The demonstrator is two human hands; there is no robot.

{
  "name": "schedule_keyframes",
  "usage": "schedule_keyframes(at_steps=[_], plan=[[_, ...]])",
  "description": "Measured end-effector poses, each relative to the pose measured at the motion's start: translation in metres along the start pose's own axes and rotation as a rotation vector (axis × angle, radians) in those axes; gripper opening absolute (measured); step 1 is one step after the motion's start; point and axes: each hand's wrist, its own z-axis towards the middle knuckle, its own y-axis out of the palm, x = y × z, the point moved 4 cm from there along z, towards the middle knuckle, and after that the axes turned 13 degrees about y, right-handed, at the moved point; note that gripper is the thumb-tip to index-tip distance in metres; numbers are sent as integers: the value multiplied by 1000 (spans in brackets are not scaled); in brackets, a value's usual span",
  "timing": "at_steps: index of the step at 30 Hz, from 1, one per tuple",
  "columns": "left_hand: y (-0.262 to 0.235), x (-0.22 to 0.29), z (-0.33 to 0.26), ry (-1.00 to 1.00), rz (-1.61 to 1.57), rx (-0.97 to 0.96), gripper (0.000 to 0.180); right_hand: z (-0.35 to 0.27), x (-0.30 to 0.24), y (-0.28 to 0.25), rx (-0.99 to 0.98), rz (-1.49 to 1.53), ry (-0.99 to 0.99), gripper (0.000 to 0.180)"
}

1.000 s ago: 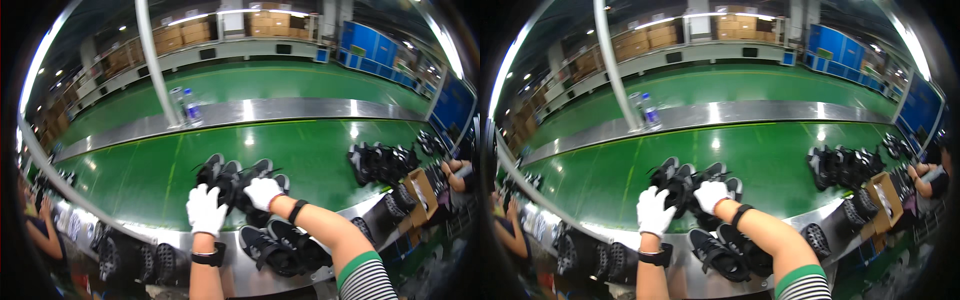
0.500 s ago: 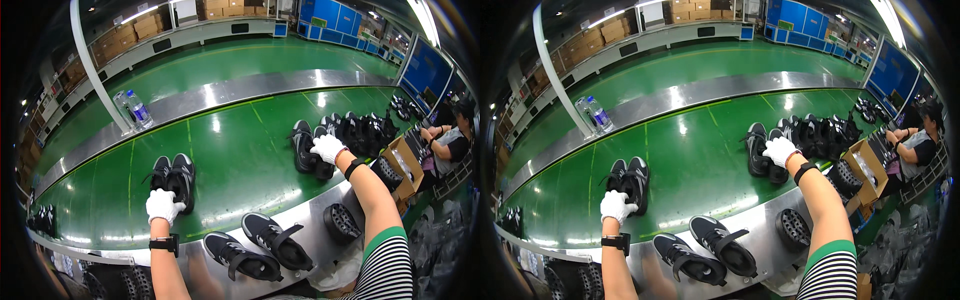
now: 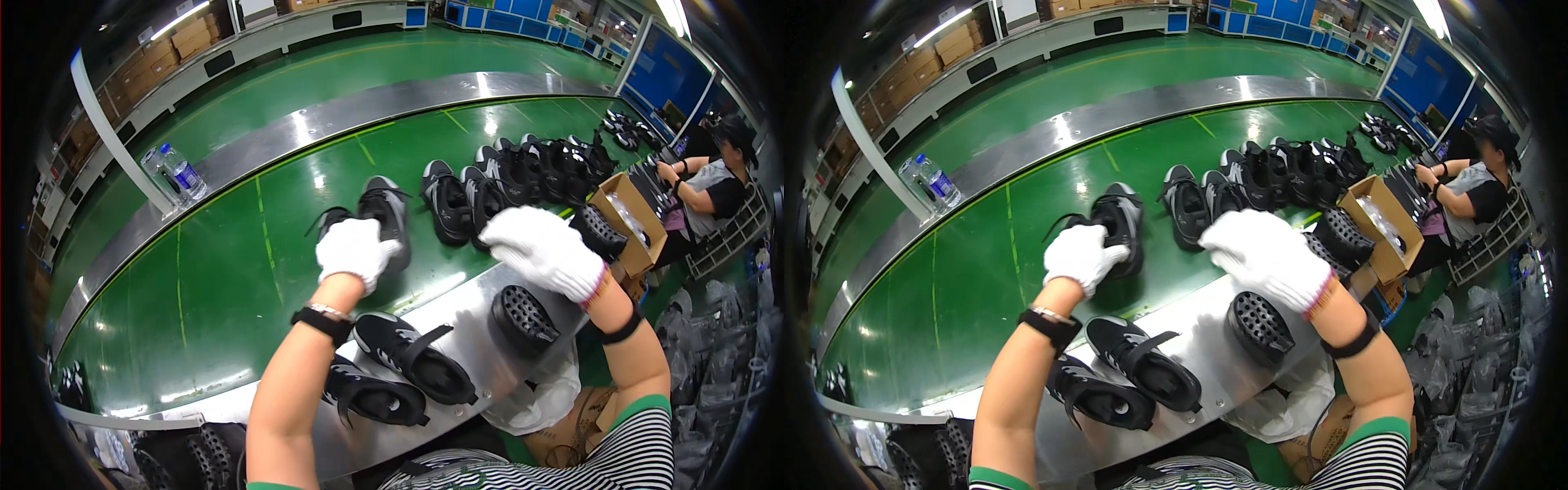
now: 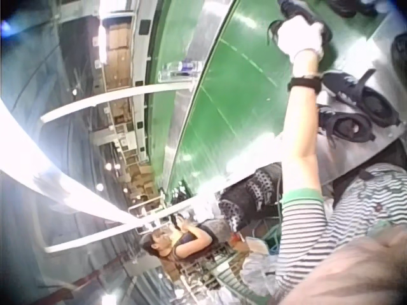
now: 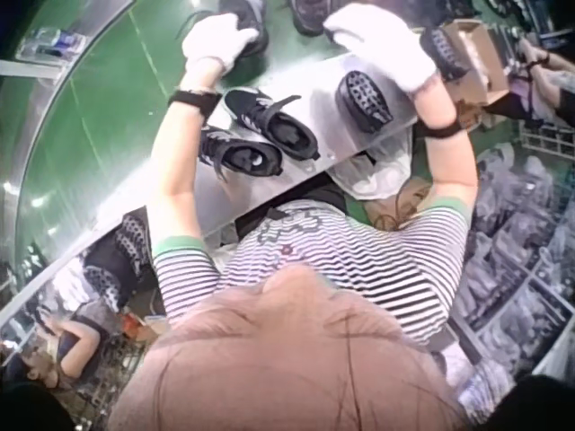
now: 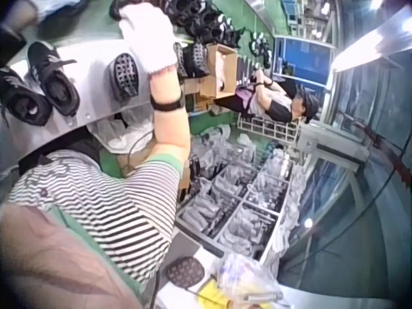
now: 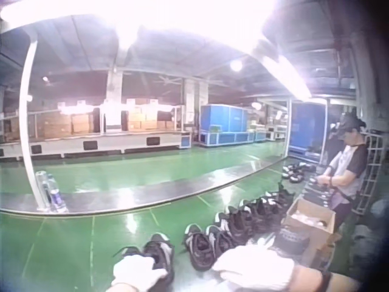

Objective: Inspect and organize shoes on a conveyor belt and assembly line.

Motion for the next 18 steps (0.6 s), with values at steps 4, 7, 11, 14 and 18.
schedule_keyframes(at_steps=[4, 7, 11, 14, 18], plan=[[20, 52, 13, 211, -264, -14, 58, -70, 8, -14, -179, 12, 291, 22], [14, 68, -15, 264, -332, 49, 62, -114, 17, -16, -273, 12, 348, 33], [-28, 83, -96, 347, -293, 309, 50, -146, 17, -8, -283, 39, 290, 39], [-35, 113, -177, 344, -98, 313, 45, -158, 14, 7, -394, -54, 339, 37], [17, 135, -225, 198, 132, 50, 33, -162, 11, 15, -324, -101, 348, 31]])
